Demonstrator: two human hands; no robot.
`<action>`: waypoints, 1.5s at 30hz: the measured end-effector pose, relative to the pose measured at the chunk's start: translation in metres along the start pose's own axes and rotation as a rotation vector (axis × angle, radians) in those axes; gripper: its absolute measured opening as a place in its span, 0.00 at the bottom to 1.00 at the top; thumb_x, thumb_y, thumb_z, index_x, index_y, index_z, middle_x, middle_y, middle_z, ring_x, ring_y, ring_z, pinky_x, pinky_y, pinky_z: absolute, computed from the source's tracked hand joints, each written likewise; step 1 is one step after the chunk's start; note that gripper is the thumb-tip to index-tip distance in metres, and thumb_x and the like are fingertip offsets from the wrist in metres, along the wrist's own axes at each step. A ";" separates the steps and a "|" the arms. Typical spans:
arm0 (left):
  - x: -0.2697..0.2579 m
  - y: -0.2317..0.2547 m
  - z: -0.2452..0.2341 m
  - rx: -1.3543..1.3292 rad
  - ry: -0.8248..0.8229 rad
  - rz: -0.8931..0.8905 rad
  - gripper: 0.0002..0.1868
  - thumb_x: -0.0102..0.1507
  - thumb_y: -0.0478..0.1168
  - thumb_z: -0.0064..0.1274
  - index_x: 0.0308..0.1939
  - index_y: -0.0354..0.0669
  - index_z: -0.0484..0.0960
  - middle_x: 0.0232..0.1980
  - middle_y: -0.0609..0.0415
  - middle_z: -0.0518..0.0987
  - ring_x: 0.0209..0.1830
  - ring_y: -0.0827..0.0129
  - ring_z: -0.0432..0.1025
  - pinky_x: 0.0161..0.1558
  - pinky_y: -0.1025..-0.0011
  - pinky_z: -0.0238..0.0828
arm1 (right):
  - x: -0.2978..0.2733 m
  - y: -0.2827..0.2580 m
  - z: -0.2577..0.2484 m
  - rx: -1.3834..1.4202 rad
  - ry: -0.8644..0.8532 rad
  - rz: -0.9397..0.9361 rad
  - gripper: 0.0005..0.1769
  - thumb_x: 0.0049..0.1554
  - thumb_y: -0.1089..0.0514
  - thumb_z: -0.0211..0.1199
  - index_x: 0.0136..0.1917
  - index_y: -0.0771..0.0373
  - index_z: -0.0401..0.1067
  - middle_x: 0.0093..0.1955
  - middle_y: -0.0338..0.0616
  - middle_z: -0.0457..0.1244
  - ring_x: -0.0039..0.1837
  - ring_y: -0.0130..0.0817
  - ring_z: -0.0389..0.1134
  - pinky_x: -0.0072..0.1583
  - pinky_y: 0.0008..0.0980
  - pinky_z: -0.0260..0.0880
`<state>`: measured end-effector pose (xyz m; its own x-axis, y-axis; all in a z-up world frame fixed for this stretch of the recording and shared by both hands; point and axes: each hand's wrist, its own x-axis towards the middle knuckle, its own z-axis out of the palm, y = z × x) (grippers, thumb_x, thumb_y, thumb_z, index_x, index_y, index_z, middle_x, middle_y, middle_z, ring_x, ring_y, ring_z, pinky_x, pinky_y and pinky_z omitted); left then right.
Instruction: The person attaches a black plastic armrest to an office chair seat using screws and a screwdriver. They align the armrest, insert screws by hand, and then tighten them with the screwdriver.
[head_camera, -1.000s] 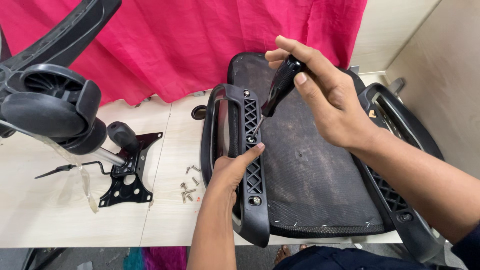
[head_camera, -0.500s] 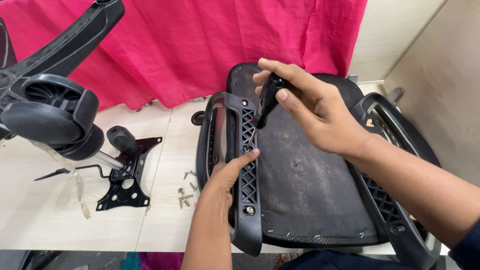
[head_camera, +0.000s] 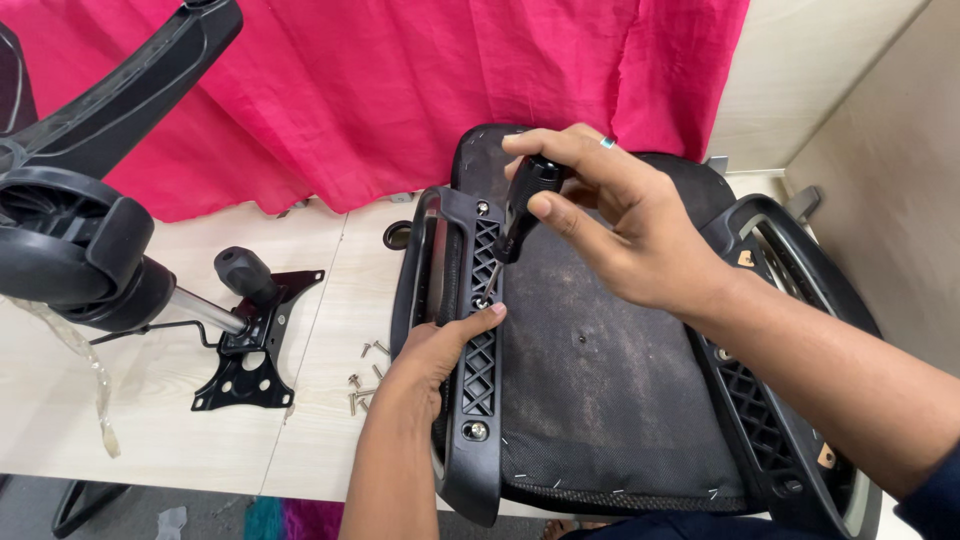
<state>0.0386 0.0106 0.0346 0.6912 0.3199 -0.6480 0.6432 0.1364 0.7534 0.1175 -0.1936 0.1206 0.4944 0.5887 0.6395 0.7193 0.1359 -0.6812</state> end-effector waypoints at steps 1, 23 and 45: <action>-0.001 0.001 0.001 -0.004 0.001 0.003 0.38 0.46 0.52 0.69 0.52 0.26 0.83 0.45 0.36 0.87 0.41 0.53 0.83 0.44 0.63 0.80 | 0.000 0.002 -0.002 -0.012 0.006 -0.005 0.23 0.68 0.61 0.59 0.75 0.60 0.65 0.60 0.41 0.63 0.61 0.25 0.67 0.64 0.30 0.75; -0.005 -0.003 0.011 0.040 0.104 0.036 0.50 0.45 0.53 0.73 0.60 0.18 0.72 0.57 0.26 0.81 0.56 0.46 0.81 0.57 0.60 0.78 | -0.010 -0.002 0.003 0.079 -0.055 -0.044 0.24 0.72 0.59 0.52 0.80 0.59 0.57 0.68 0.42 0.61 0.71 0.30 0.65 0.72 0.33 0.71; -0.018 -0.014 0.014 -0.038 0.115 0.057 0.45 0.46 0.50 0.72 0.56 0.17 0.77 0.55 0.26 0.82 0.53 0.46 0.82 0.53 0.59 0.79 | -0.017 -0.012 0.005 0.159 -0.047 -0.046 0.25 0.68 0.60 0.53 0.76 0.61 0.57 0.65 0.35 0.62 0.67 0.20 0.64 0.69 0.25 0.69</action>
<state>0.0218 -0.0104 0.0339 0.6825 0.4331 -0.5887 0.5894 0.1500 0.7938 0.0985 -0.2017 0.1159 0.4369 0.6150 0.6564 0.6526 0.2855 -0.7018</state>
